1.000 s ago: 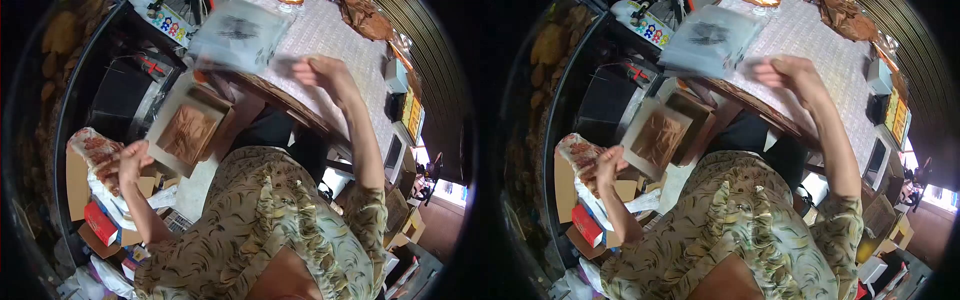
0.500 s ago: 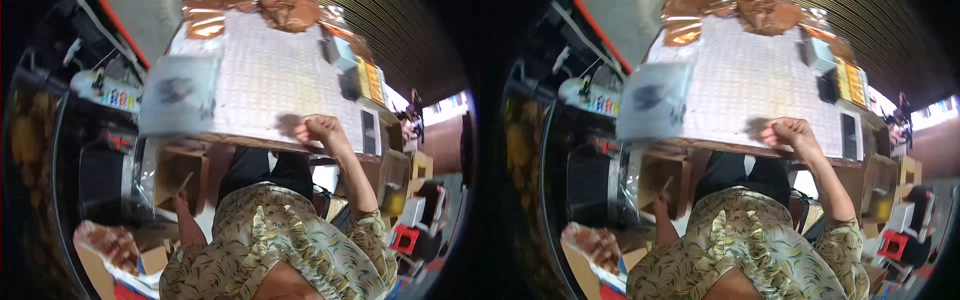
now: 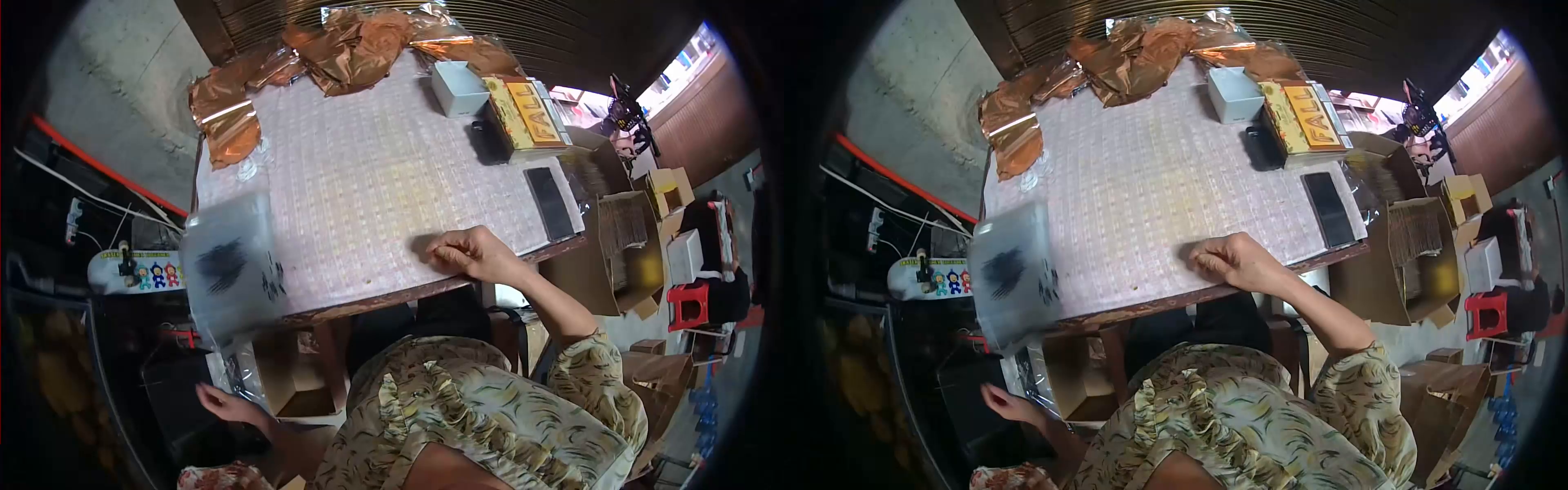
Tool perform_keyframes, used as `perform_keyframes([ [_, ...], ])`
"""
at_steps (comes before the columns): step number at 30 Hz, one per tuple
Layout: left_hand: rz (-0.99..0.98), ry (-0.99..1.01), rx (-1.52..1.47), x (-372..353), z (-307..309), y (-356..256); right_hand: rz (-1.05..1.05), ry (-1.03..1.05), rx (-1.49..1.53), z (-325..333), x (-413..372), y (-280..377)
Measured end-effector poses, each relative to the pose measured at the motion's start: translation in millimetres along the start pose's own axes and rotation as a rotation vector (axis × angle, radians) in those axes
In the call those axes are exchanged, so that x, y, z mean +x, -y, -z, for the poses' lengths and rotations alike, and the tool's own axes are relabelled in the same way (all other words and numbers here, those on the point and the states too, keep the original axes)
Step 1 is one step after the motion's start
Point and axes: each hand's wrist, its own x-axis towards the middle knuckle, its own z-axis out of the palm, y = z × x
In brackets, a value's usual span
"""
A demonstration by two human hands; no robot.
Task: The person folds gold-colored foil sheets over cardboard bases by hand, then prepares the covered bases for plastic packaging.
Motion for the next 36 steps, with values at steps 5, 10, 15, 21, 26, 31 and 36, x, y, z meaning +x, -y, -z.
perform_keyframes([
  [5, -0.434, 0.578, -0.268, 63.4, -126.6, -190.4, 0.273, -0.128, -0.537, 20.7, 42.5, 17.6],
  [10, -0.746, 1.174, -0.555, 34.8, -336.5, -320.1, 0.491, -0.331, -0.597, 41.3, 130.2, -1.1],
  [15, -0.907, 1.166, -0.587, -11.0, -541.9, -360.5, 0.516, -0.429, -0.61, 69.7, 203.2, -4.3],
  [21, -0.654, 1.391, -0.639, -31.4, -642.1, -349.9, 0.499, -0.526, -0.619, 109.8, 268.2, -2.2],
  [26, -0.513, 1.365, -0.621, -44.0, -653.1, -330.0, 0.448, -0.619, -0.501, 126.1, 321.9, -0.4],
  [31, -0.361, 1.468, -0.394, -30.6, -656.3, -348.5, 0.325, -0.657, -0.565, 139.7, 371.6, -11.4],
  [36, -0.549, 1.41, -0.416, -8.5, -655.6, -375.6, 0.55, -0.853, -0.76, 157.0, 417.9, -14.7],
])
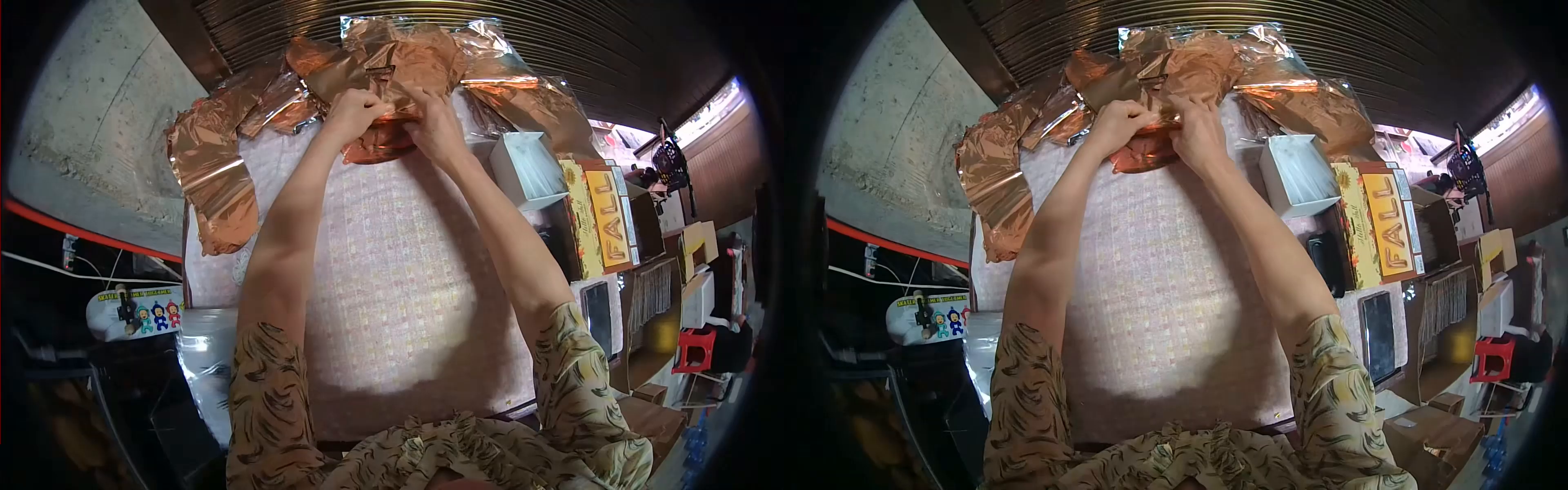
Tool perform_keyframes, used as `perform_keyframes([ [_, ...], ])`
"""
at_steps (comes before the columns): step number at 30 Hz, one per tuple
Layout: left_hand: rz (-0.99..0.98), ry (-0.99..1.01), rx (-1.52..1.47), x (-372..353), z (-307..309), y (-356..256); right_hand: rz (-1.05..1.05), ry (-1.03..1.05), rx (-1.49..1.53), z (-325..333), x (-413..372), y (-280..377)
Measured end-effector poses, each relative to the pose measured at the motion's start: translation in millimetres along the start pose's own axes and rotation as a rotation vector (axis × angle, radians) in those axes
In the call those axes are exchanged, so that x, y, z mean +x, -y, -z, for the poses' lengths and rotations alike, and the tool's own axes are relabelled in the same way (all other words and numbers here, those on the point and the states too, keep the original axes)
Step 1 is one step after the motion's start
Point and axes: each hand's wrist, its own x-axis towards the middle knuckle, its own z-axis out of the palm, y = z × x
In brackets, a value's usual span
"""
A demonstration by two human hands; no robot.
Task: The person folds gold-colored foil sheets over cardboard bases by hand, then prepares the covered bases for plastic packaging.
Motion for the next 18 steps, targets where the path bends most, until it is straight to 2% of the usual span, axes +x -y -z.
perform_keyframes([
  [2, -0.032, -0.022, -0.033, 0.9, 3.5, -7.7, 0.063, -0.013, -0.08, -2.7, 10.8, -1.9],
  [4, -0.06, -0.045, -0.065, -1.4, 11.0, -17.0, -0.17, 0.174, 0.215, -7.4, 21.4, -3.8],
  [7, 0.034, -0.076, -0.154, -7.6, 19.1, -24.4, -0.271, 0.062, 0.322, -5.3, 30.7, -3.0],
  [9, -0.389, -0.635, 0.161, -12.7, 21.2, -31.4, -0.32, 0.066, 0.273, -13.9, 34.2, -12.8],
  [10, -0.409, -0.569, 0.015, -22.1, 18.8, -39.6, -0.298, 0.035, 0.401, -34.9, 32.1, -31.4],
  [11, -0.341, -0.43, 0.058, -35.6, 16.4, -48.1, -0.276, 0.005, 0.529, -46.2, 31.8, -42.7],
  [12, -0.348, -0.382, 0.12, -44.1, 10.0, -48.0, -0.398, 0.079, 0.493, -43.9, 29.7, -41.6],
  [13, -0.354, -0.335, 0.182, -47.9, 1.5, -42.7, -0.395, 0.078, 0.494, -47.5, 28.5, -43.2],
  [14, -0.355, -0.336, 0.185, -48.8, -6.8, -37.9, -0.394, 0.007, 0.582, -53.0, 26.2, -43.4],
  [16, -0.204, -0.217, 0.361, -48.7, -22.4, -29.1, -0.393, -0.067, 0.671, -47.4, 26.6, -37.1],
  [18, -0.221, -0.221, 0.363, -37.8, -30.8, -20.9, -0.633, 0.058, 0.916, -30.7, 34.0, -34.4],
])
